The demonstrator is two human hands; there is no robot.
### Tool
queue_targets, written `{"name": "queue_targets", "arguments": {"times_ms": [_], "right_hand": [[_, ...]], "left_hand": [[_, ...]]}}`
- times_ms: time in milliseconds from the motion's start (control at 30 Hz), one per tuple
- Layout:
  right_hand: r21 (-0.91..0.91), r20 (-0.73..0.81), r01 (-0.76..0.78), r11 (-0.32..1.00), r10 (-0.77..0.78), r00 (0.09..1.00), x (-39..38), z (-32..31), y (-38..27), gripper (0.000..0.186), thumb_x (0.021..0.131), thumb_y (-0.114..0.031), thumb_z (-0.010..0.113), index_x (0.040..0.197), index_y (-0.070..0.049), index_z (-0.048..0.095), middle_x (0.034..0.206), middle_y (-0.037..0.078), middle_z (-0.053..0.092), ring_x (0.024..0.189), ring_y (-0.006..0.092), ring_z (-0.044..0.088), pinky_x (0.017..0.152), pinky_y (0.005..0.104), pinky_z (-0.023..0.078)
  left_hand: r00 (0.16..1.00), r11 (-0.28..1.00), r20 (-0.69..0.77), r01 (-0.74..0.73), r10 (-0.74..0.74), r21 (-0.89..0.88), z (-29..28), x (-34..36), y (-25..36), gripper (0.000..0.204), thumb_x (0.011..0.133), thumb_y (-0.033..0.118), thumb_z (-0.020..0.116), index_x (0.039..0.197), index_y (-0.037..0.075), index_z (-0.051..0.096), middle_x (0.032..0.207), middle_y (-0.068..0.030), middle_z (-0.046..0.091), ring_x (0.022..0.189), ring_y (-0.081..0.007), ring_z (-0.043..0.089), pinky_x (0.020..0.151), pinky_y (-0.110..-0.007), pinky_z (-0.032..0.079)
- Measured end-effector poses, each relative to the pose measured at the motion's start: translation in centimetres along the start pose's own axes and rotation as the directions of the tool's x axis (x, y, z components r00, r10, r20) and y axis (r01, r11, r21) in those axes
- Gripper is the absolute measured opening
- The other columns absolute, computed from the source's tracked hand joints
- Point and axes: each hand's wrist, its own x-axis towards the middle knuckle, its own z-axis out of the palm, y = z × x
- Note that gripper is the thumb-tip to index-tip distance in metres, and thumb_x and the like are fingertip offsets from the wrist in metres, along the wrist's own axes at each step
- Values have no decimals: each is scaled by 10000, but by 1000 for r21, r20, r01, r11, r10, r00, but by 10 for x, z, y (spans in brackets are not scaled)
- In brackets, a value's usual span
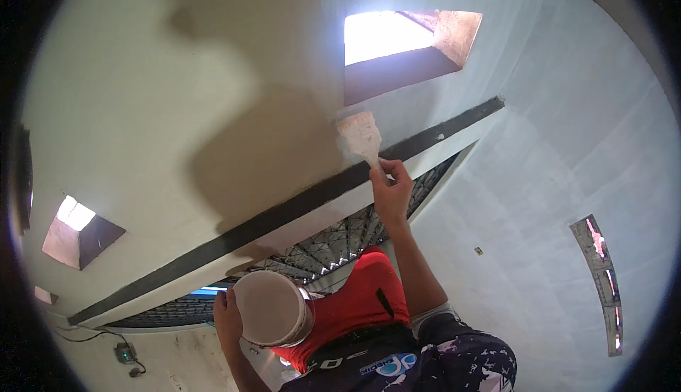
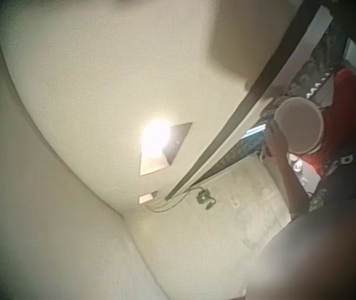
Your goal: Applying plaster or white paint to a wall using a putty knife.
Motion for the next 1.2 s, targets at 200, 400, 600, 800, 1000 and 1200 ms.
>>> {"name": "queue_targets", "arguments": {"times_ms": [200, 400, 600, 800, 1000, 1200], "right_hand": [[116, 12, -124, 986, 123, 992, -22, 29, -17, 177, 894, -46, 697, 1044, 8, 621, 898, 40, 658, 844, 65, 577, 702, 223, 485], [41, -15, -68, 997, 69, 998, -38, 57, 33, 149, 902, -74, 684, 1003, 10, 615, 855, 61, 663, 814, 95, 597, 690, 285, 491], [-170, 49, -260, 950, 272, 961, -64, 17, 58, 209, 859, -115, 674, 994, 36, 627, 809, 134, 674, 759, 162, 633, 724, 340, 504], [-308, 101, -244, 920, 287, 953, -31, 15, 6, 222, 847, -126, 670, 991, 42, 653, 847, 175, 706, 791, 224, 686, 743, 358, 521], [-165, 128, -67, 984, 89, 988, 29, 31, -84, 183, 840, -114, 688, 952, 30, 688, 787, 163, 698, 754, 209, 673, 721, 357, 519], [79, 106, 45, 996, -53, 993, 50, 28, -138, 193, 880, -85, 676, 1033, 31, 671, 790, 50, 678, 672, 74, 564, 614, 263, 469]], "left_hand": [[1000, 1000, -6, 4, -4, -16, -4, -3, 2, 437, 1032, 373, 480, 1186, -2, 644, 1059, -205, 706, 990, -363, 674, 869, -452, 497], [1000, 999, -7, -13, 14, 37, -2, -3, 10, 397, 1031, 345, 495, 1168, 7, 651, 1023, -183, 707, 951, -331, 675, 855, -426, 500], [1000, 1000, -6, -2, 2, -28, -4, -5, 12, 380, 1031, 327, 507, 1148, -4, 650, 1025, -183, 707, 945, -317, 675, 852, -417, 498], [1000, 1000, -24, -14, 14, -17, -1, -1, 8, 385, 1033, 336, 503, 1130, -7, 647, 1009, -191, 702, 937, -331, 673, 840, -426, 494], [1000, 1000, -17, -23, 23, -5, 0, 0, 7, 390, 1033, 350, 502, 1115, -2, 647, 996, -196, 698, 926, -340, 672, 826, -425, 494], [1000, 1000, -26, -3, 2, -26, 0, 1, 5, 380, 1029, 343, 504, 1111, -1, 643, 995, -193, 695, 926, -350, 666, 820, -424, 495]]}}
